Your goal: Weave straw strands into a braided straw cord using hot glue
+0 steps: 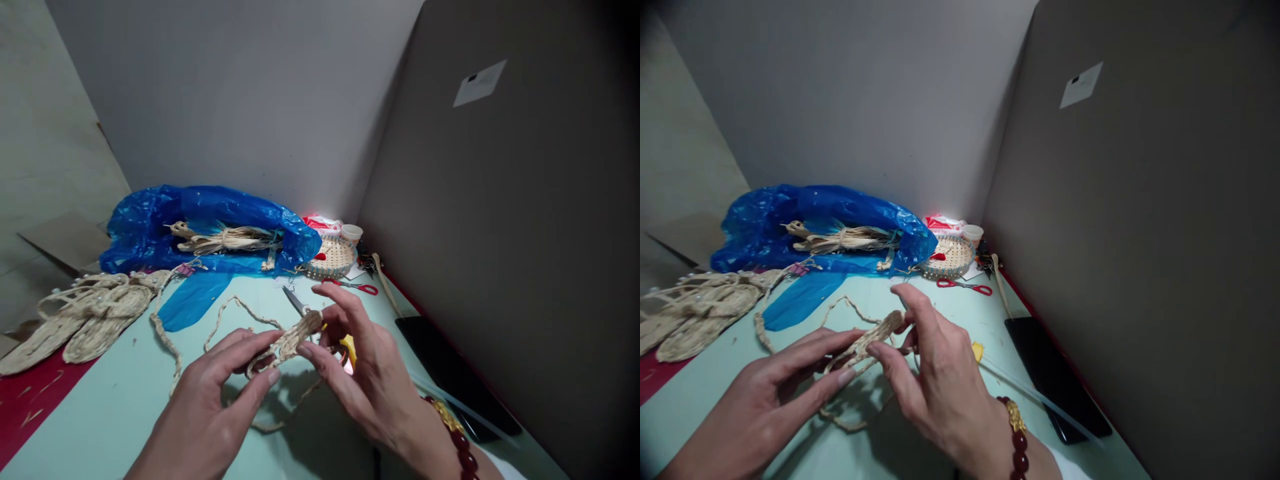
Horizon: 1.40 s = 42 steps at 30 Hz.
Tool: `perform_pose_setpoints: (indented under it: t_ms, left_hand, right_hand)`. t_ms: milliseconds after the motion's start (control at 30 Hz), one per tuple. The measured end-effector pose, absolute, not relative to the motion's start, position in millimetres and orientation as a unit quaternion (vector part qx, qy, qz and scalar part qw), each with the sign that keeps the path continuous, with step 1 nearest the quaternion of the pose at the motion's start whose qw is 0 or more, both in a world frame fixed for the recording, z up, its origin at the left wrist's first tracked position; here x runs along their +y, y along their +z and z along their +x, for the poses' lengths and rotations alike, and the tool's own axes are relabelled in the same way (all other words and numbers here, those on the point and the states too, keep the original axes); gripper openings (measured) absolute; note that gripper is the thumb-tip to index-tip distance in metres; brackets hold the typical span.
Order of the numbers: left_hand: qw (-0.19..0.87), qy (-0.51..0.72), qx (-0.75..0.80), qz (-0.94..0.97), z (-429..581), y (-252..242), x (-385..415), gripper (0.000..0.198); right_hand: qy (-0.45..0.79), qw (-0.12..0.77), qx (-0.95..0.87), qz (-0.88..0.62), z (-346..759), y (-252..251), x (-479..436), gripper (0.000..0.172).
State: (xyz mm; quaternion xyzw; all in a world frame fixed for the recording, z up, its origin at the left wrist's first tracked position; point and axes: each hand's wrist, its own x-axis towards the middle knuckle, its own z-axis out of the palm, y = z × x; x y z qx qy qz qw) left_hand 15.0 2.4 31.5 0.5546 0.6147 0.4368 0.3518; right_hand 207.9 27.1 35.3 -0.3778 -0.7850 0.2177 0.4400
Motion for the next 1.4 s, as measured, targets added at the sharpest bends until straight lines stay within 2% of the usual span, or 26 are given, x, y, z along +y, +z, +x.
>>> perform_pose_setpoints:
  t_ms: [167,233,433,667,933,1100,1267,1400]
  left_hand:
    - [0.342,0.419,0.610,0.579,11,29,3,0.034]
    - [0.325,0.398,0.602,0.611,8,27,5,0.037]
    - [0.257,0.448,0.579,0.631,8,28,3,0.030]
    - [0.267,0.492,0.612,0.559,21,41,-5,0.022]
    - [0.315,0.511,0.593,0.536,19,44,-3,0.026]
    - [0.371,0.524,0.592,0.487,20,43,-3,0.028]
    - [0.424,0.553,0.597,0.399,22,37,-1,0.047]
    - [0.570,0.520,0.532,0.348,24,34,1,0.032]
  right_hand:
    - [0.334,0.407,-0.771,-0.359,212,47,32,0.011]
    - [0.383,0.415,-0.741,-0.364,210,47,32,0.005]
    - [0.521,0.430,-0.627,-0.388,201,39,31,0.014]
    - [0.483,0.413,-0.662,-0.397,200,28,27,0.020]
    - [0.489,0.366,-0.718,-0.334,198,25,16,0.011]
    - [0.424,0.349,-0.760,-0.348,198,31,12,0.019]
    - [0.422,0.382,-0.742,-0.354,196,30,16,0.020]
    - [0.349,0.414,-0.786,-0.297,195,30,19,0.023]
